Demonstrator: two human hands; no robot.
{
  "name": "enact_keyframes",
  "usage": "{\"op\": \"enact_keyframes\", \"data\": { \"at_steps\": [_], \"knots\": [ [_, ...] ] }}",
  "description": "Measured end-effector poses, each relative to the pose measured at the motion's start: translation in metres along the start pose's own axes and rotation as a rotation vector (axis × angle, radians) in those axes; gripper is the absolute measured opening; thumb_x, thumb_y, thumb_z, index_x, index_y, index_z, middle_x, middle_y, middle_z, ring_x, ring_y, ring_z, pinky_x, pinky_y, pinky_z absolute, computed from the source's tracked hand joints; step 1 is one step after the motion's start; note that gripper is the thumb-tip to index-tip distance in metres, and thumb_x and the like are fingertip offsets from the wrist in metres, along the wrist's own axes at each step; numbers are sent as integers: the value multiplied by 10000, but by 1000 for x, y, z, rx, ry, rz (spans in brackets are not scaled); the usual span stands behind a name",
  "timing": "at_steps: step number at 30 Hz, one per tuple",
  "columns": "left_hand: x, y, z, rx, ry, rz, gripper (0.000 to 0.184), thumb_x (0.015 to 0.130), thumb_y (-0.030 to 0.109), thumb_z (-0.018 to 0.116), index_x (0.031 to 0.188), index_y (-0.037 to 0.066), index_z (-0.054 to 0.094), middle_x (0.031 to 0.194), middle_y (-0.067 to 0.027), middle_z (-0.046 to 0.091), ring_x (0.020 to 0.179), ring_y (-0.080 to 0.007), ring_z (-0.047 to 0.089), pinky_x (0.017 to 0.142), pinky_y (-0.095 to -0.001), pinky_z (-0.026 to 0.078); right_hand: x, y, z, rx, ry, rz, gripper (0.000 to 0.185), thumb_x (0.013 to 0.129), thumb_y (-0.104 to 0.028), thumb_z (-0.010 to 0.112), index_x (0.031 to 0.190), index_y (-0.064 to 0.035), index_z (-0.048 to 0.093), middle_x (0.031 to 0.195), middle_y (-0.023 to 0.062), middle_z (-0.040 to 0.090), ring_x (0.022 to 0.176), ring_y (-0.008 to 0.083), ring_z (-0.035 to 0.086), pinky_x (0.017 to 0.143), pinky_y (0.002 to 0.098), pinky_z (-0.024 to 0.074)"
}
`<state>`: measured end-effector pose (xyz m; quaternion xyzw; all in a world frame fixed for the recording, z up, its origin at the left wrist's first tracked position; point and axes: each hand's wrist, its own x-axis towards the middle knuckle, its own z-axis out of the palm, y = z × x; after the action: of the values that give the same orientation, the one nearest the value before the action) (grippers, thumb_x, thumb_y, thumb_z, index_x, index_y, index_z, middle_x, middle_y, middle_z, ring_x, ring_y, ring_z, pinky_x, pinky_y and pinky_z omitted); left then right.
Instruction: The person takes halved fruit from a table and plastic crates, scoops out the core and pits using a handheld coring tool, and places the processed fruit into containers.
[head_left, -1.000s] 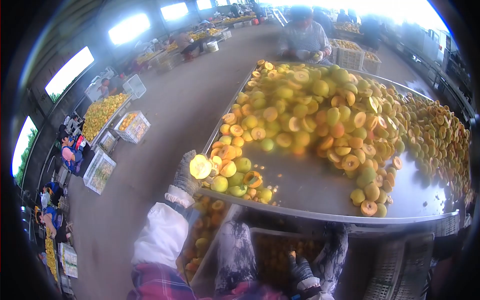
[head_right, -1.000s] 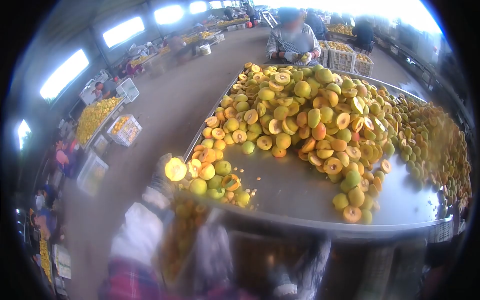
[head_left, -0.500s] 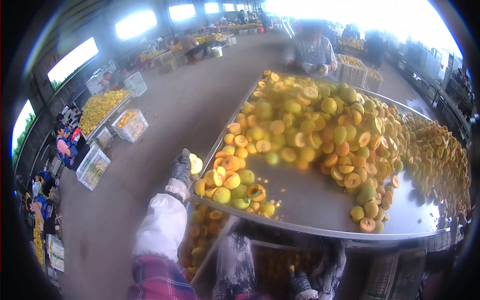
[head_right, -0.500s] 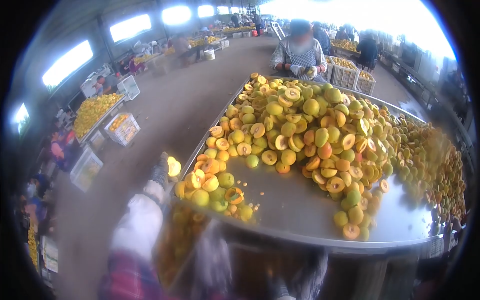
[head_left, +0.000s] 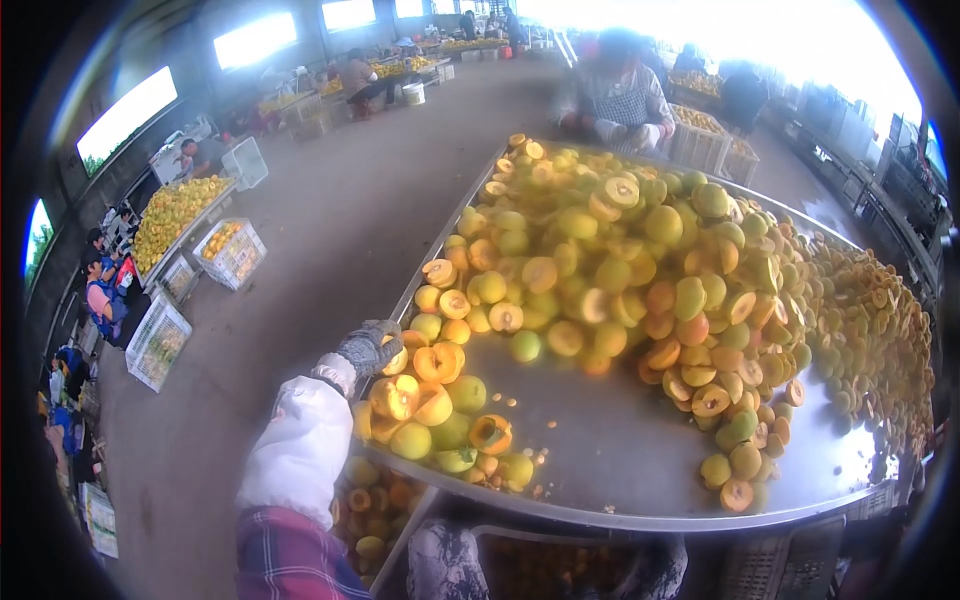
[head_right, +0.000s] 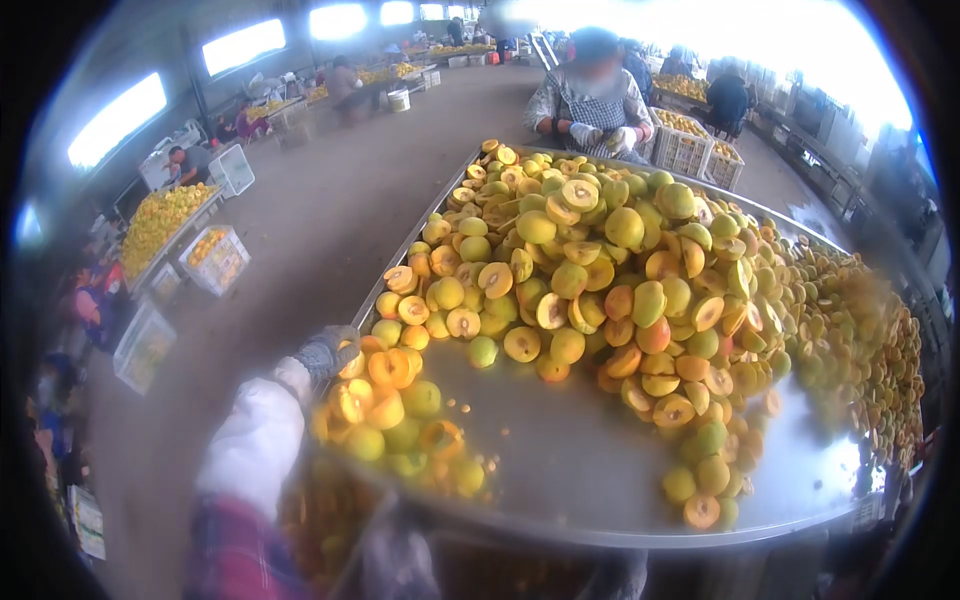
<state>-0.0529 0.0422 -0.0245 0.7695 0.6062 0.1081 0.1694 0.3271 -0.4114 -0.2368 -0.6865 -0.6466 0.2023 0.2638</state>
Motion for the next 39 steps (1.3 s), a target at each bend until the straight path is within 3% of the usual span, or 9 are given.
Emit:
{"op": "enact_keyframes", "data": {
  "at_steps": [2, 6, 7, 14, 23, 25, 27, 36, 39],
  "knots": [
    [0, -24, 11, 166, 51, 46, 425, 876, 485, 565, 1167, 178, 599, 1194, -196, 572, 1107, -407, 552, 946, -472, 444, 2, 2, 3, -37, 14, -44, 357, 962, -319, 550, 1145, -19, 617, 944, 265, 658, 955, 440, 617, 797, 436, 491],
    [20, 55, -32, 405, 115, -157, 435, 869, 506, 562, 1047, 113, 614, 1070, -191, 603, 989, -386, 592, 865, -452, 481, 6, 6, 8, -80, 34, -105, 356, 963, -317, 549, 1148, -20, 616, 945, 263, 659, 955, 435, 619, 798, 433, 492],
    [26, 68, -31, 311, 322, -48, 500, 836, 530, 596, 1060, 83, 618, 1069, -196, 613, 982, -378, 601, 852, -448, 487, 7, 6, 8, -88, 36, -118, 356, 964, -317, 548, 1148, -20, 616, 946, 262, 659, 955, 434, 619, 799, 432, 492],
    [114, 119, 7, 580, 120, -89, 600, 744, 449, 746, 1197, 87, 593, 1237, -203, 532, 1137, -374, 538, 953, -442, 448, 15, 11, 7, -93, 50, -151, 355, 965, -314, 546, 1152, -20, 615, 947, 258, 661, 955, 426, 623, 802, 427, 492],
    [104, 136, 31, 618, -103, -172, 861, 715, 404, 770, 1430, 117, 386, 1494, -247, 294, 1295, -399, 430, 1070, -429, 391, 16, 12, 3, -68, 57, -165, 354, 967, -310, 542, 1158, -20, 613, 949, 254, 663, 954, 416, 628, 805, 420, 493],
    [108, 136, 29, 621, -74, -118, 860, 715, 424, 770, 1426, 117, 395, 1494, -243, 298, 1297, -396, 434, 1074, -429, 389, 15, 12, 3, -65, 57, -166, 354, 968, -309, 542, 1159, -20, 612, 950, 253, 663, 954, 414, 629, 806, 419, 493],
    [115, 140, 22, 586, -270, -239, 882, 705, 450, 776, 1427, 119, 394, 1493, -244, 291, 1317, -391, 410, 1083, -427, 380, 15, 11, 4, -61, 56, -164, 353, 968, -308, 541, 1160, -20, 612, 950, 251, 664, 954, 411, 630, 807, 417, 493],
    [97, 148, 24, 608, -106, -207, 964, 656, 410, 802, 1437, 70, 351, 1377, -227, 447, 1264, -361, 465, 1045, -408, 408, 12, 9, 1, -40, 20, -136, 352, 970, -304, 538, 1165, -20, 610, 953, 247, 666, 953, 401, 635, 811, 410, 493],
    [84, 133, 21, 452, 90, -162, 813, 645, 330, 841, 1312, 37, 480, 1196, -176, 580, 1088, -298, 587, 966, -385, 473, 10, 7, -2, 26, -9, -93, 352, 971, -303, 536, 1167, -20, 609, 953, 245, 666, 953, 398, 637, 812, 408, 493]
  ]
}}
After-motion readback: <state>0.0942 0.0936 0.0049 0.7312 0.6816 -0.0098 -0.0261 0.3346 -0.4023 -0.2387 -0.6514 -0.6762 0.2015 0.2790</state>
